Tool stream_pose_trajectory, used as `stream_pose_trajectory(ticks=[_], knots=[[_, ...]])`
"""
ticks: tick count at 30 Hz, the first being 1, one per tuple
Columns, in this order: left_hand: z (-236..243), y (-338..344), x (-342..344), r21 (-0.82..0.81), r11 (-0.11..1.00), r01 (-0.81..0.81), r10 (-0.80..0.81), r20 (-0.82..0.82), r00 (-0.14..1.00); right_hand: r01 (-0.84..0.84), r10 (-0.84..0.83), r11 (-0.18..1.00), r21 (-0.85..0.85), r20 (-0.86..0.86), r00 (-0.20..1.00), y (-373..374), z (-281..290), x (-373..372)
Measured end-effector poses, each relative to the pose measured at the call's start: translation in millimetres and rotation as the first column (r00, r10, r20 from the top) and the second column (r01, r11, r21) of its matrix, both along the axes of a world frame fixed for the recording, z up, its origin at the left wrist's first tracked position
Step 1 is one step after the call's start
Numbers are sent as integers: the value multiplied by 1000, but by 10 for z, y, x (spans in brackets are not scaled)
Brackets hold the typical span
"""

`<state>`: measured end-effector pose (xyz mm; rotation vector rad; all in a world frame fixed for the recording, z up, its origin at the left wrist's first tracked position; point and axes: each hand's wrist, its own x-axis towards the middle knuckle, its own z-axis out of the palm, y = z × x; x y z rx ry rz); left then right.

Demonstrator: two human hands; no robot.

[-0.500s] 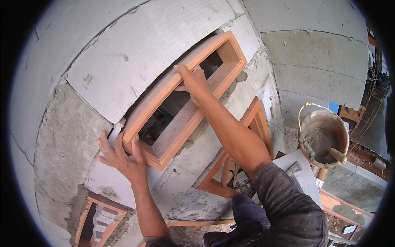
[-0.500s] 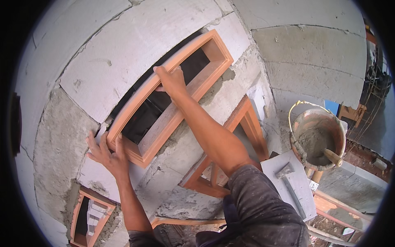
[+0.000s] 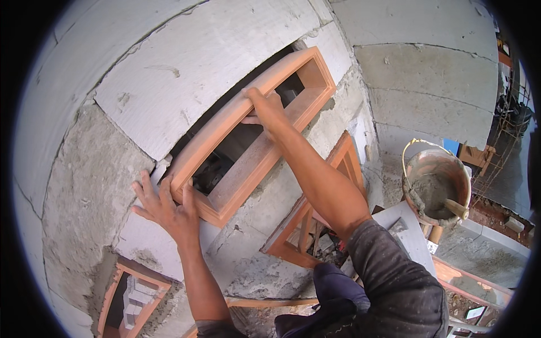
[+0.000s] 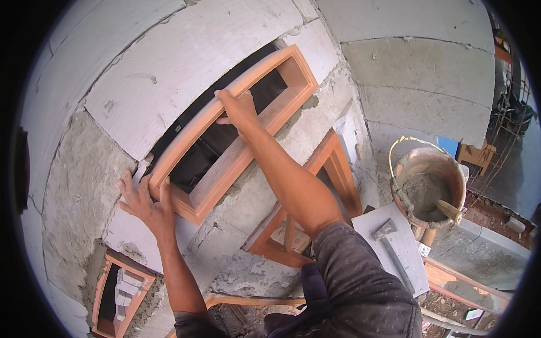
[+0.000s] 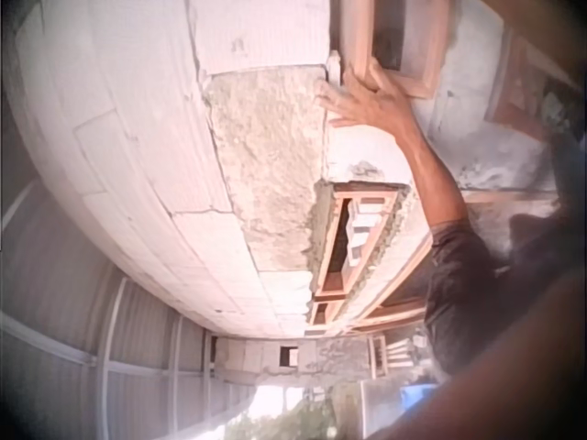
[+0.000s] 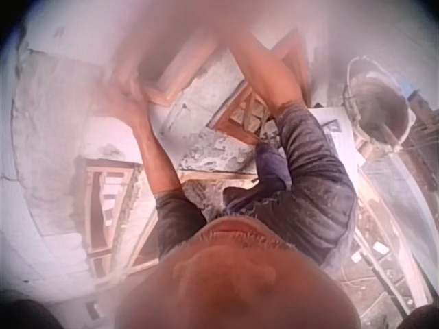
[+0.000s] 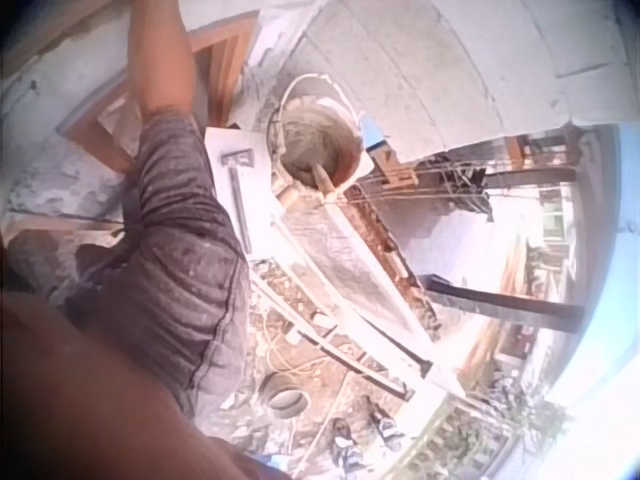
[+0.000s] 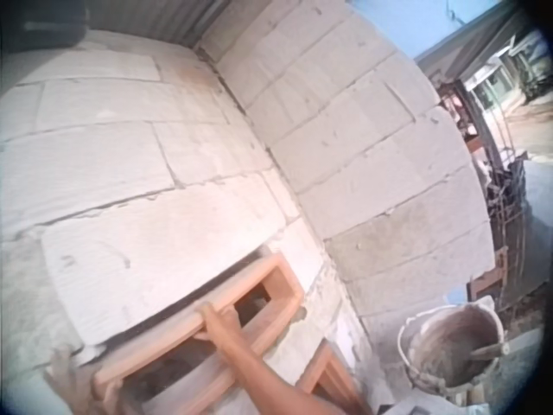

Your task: The person applies cement mortar to a wall opening using a trowel, then places a terracotta window frame into the opening. They adjust the frame, measure it with a tape measure, and repeat the process of applying mortar and positioning the frame.

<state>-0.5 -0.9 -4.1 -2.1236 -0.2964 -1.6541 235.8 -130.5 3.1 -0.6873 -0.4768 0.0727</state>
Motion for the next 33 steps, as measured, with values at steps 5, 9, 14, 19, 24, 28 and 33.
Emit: stream_pose_trajectory(ticks=[5, 9, 14, 19, 24, 28, 33], knots=[[15, 8, -64, 36, 998, 52, -52, 8, 999, 35, -35, 998, 42, 8, 999, -89, 41, -129], [13, -33, -143, 32, 995, 97, -97, -24, 995, 32, -33, 999, 19, 25, 999, -240, 45, -284], [-56, -282, -251, 21, 963, 269, -267, -82, 960, 84, -85, 994, 77, 13, 996, -455, -95, -298], [-138, -630, -614, 22, 927, 375, -367, -169, 915, 187, -183, 976, 107, -46, 982, -931, -164, -891], [-518, -821, -994, -84, 874, 478, -483, -243, 841, 244, -220, 937, 249, -120, 968, -1301, -596, -1271], [-1017, -727, -1290, -165, 832, 530, -555, -258, 791, 309, -272, 941, 135, -240, 932, -1402, -1070, -1712], [-1616, -532, -1813, -309, 834, 457, -547, -362, 755, 245, -221, 969, 32, -328, 919, -1285, -1722, -2236]])
